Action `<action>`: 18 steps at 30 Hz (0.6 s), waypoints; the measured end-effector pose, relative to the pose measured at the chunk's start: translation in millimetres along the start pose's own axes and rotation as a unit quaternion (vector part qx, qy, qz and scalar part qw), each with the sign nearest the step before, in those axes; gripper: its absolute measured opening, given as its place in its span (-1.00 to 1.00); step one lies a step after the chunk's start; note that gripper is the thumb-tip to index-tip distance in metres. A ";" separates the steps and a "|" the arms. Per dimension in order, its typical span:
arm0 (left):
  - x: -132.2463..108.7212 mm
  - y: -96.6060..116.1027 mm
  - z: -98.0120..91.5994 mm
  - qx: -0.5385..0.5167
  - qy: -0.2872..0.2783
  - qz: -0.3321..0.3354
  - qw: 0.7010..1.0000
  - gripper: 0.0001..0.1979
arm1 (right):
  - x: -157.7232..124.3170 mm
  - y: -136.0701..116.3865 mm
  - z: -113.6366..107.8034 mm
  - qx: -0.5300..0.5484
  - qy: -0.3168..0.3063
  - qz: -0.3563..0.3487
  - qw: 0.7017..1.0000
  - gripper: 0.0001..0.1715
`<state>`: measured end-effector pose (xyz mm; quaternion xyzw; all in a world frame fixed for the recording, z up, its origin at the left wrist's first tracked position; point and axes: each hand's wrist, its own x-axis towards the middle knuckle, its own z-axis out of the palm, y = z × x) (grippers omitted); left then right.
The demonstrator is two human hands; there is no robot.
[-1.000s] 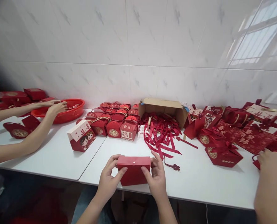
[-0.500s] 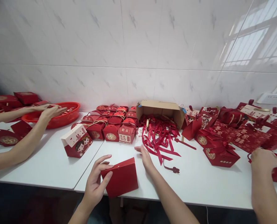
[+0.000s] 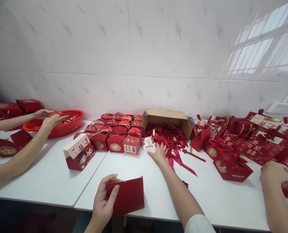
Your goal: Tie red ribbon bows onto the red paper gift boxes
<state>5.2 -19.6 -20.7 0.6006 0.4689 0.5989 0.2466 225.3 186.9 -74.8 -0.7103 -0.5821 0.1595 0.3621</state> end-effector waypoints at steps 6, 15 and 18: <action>-1.1 -1.9 5.1 -0.021 0.037 -0.030 0.999 -0.77 | -0.1 -8.9 7.4 0.039 0.044 -0.018 0.998 -0.53; 1.2 -3.4 5.5 -0.009 0.012 -0.014 1.000 -0.79 | -34.9 -19.1 -80.2 0.166 0.151 -0.160 0.961 -0.71; 1.6 -2.8 6.9 -0.013 0.009 -0.018 1.000 -0.79 | -44.2 -19.8 -118.4 0.215 0.157 -0.173 0.948 -0.66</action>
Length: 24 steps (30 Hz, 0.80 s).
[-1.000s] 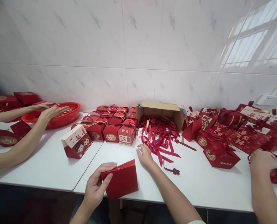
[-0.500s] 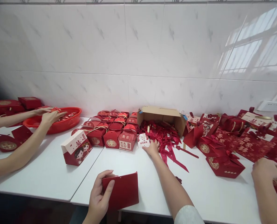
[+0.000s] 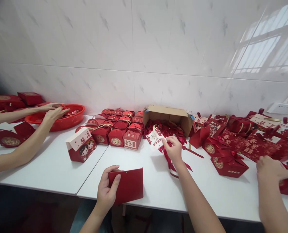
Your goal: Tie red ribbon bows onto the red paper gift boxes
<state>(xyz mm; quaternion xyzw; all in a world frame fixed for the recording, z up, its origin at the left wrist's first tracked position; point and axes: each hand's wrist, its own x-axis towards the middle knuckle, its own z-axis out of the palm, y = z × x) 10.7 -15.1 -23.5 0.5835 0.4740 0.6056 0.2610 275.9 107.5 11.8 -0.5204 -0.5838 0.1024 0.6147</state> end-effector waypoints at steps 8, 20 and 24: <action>-1.1 2.9 16.9 -0.053 0.001 -0.020 0.998 -0.83 | -8.4 -41.7 -41.1 0.372 0.041 0.280 0.884 -0.64; -4.9 2.4 25.9 -0.092 -0.039 -0.030 0.995 -0.55 | -110.2 -83.1 14.2 0.093 -0.038 0.128 0.987 -0.55; -4.6 2.2 26.6 -0.128 -0.061 -0.011 0.990 -0.48 | -109.8 -84.1 23.5 0.083 0.002 0.013 0.996 -0.71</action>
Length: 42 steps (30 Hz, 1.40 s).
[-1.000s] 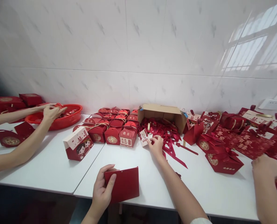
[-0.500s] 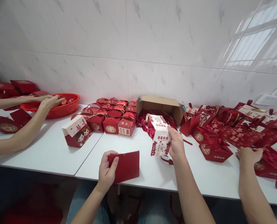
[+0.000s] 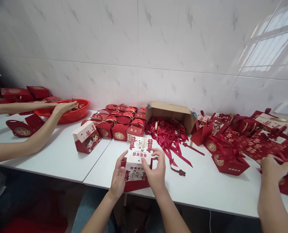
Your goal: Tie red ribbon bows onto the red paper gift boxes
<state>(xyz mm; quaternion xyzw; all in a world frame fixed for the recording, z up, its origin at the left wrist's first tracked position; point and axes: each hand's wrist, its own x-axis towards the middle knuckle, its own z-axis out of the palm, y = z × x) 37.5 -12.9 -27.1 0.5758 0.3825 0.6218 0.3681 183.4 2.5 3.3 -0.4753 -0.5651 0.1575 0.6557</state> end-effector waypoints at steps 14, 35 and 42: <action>7.9 9.1 -1.3 0.197 0.045 0.081 0.976 -0.81 | 6.4 11.1 -7.3 0.050 -0.178 -0.081 0.979 -0.96; 16.6 12.2 0.3 0.131 -0.042 0.144 0.980 -0.83 | 0.2 12.0 2.8 0.153 -0.143 -0.040 0.977 -0.92; 14.3 8.1 1.9 0.139 -0.020 0.142 0.980 -0.85 | -2.6 13.1 3.3 0.148 -0.142 -0.023 0.978 -0.95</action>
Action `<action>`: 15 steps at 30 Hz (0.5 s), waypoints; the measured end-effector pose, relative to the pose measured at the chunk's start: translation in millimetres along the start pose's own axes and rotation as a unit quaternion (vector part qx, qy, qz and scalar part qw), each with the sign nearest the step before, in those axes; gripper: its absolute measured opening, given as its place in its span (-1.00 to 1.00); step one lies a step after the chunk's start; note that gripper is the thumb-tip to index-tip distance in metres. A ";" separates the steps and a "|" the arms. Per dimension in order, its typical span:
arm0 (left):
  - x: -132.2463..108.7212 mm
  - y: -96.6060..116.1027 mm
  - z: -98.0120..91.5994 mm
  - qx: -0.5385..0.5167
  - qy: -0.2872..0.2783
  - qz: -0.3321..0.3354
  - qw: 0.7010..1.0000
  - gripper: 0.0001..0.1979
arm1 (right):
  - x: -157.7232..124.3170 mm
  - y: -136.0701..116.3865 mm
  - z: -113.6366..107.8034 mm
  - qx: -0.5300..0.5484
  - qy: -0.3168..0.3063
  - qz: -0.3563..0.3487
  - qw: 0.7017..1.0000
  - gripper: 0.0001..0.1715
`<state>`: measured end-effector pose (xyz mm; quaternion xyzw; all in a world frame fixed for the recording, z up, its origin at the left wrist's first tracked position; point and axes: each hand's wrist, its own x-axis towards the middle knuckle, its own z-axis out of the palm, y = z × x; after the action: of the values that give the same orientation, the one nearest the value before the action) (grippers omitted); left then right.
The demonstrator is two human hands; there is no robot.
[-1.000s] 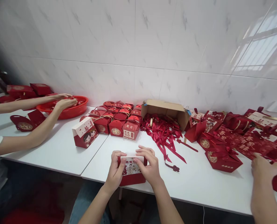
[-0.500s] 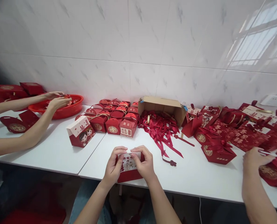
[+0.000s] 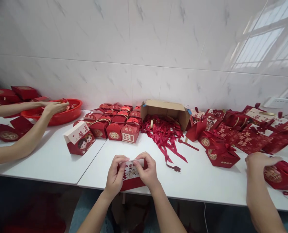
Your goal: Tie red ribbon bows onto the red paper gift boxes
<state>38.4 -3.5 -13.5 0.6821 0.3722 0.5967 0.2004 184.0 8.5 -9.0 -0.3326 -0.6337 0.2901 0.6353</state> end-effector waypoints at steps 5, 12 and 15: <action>-4.4 -0.1 3.8 -0.054 0.076 -0.051 0.994 -0.78 | -0.5 0.1 2.4 -0.008 0.007 0.022 1.000 -0.92; 0.7 4.1 -7.9 -0.032 0.061 -0.150 0.986 -0.80 | -1.5 -2.9 12.4 0.016 0.013 0.038 0.999 -0.86; 1.0 1.1 -13.2 -0.028 0.072 -0.174 0.982 -0.80 | 2.9 2.7 14.3 0.092 -0.004 0.087 0.992 -0.76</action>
<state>25.9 -5.7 -9.3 0.5566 0.4815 0.6105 0.2926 169.9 13.3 -9.7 -0.3251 -0.5757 0.4028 0.6330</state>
